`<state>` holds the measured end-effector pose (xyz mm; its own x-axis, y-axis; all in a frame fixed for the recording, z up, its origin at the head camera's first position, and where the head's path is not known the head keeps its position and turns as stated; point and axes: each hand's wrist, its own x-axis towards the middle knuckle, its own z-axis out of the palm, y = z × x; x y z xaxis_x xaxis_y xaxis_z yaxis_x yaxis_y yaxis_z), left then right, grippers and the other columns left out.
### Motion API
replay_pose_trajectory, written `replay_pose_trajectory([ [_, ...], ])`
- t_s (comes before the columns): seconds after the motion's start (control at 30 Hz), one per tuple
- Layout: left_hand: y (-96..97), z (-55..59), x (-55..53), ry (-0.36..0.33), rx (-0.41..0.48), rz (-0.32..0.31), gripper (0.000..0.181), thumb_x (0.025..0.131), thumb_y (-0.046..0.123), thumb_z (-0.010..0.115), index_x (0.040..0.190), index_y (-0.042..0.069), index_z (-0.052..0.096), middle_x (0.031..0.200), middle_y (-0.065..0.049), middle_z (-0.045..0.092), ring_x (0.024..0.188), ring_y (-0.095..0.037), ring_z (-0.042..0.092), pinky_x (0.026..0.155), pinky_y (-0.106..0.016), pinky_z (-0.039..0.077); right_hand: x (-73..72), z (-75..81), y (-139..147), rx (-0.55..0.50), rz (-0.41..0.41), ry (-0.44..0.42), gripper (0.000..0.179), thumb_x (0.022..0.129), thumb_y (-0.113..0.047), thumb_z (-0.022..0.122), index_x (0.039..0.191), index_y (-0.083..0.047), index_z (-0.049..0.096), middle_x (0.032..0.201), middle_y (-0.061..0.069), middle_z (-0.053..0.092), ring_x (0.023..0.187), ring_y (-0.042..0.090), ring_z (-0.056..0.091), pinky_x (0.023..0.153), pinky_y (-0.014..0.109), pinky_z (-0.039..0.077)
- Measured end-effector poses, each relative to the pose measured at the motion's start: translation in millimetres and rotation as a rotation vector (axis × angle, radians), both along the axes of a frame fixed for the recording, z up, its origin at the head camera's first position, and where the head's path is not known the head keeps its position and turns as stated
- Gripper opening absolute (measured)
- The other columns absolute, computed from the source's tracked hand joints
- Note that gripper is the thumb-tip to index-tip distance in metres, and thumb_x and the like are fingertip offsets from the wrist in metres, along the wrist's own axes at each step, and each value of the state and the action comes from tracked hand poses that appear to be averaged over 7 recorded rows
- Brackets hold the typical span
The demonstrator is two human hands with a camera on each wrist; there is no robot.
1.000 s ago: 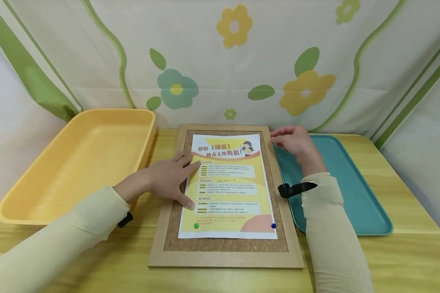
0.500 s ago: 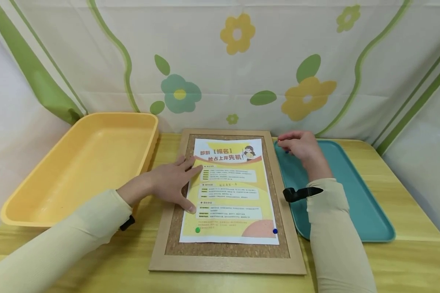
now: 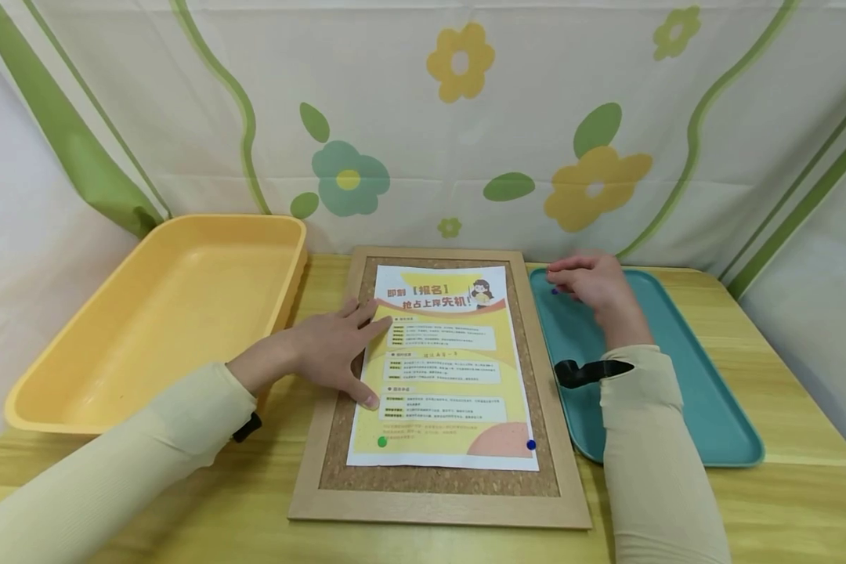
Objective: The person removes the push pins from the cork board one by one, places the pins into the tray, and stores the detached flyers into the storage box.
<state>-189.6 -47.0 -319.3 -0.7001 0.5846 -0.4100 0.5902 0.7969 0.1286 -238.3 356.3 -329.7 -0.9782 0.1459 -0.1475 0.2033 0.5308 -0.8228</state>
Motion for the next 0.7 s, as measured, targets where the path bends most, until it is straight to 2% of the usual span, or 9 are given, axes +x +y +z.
replay_pose_trajectory([
  [0.1, 0.0, -1.3, -0.1, -0.002, 0.000, -0.004, 0.124, 0.083, 0.077, 0.074, 0.172, 0.012, 0.016, 0.179, -0.022, 0.001, 0.165, -0.048, 0.006, 0.126, -0.057, 0.036, 0.8, -2.4, 4, -0.004, -0.005, -0.016, 0.015, 0.102, -0.033, 0.072, 0.091, -0.043, 0.076, 0.082, -0.028, 0.069, 0.088, 0.001, 0.066, 0.080, 0.024, 0.053],
  [0.5, -2.0, -1.0, 0.1, -0.007, 0.003, 0.011, 0.124, 0.083, 0.076, 0.075, 0.172, 0.013, 0.016, 0.179, -0.021, 0.001, 0.165, -0.048, 0.005, 0.126, -0.057, 0.036, 1.0, -10.9, 19, -0.024, -0.020, -0.102, 0.019, 0.102, -0.032, 0.072, 0.088, -0.043, 0.076, 0.077, -0.027, 0.071, 0.079, -0.004, 0.066, 0.073, 0.022, 0.054],
  [0.7, -1.9, -1.7, -1.2, -0.007, 0.010, 0.008, 0.124, 0.083, 0.076, 0.075, 0.172, 0.013, 0.015, 0.179, -0.020, 0.000, 0.166, -0.047, 0.004, 0.125, -0.056, 0.036, 1.2, -11.1, 26, -0.045, -0.014, -0.105, 0.031, 0.103, -0.027, 0.071, 0.081, -0.047, 0.074, 0.076, -0.028, 0.072, 0.077, -0.006, 0.066, 0.070, 0.019, 0.054],
])
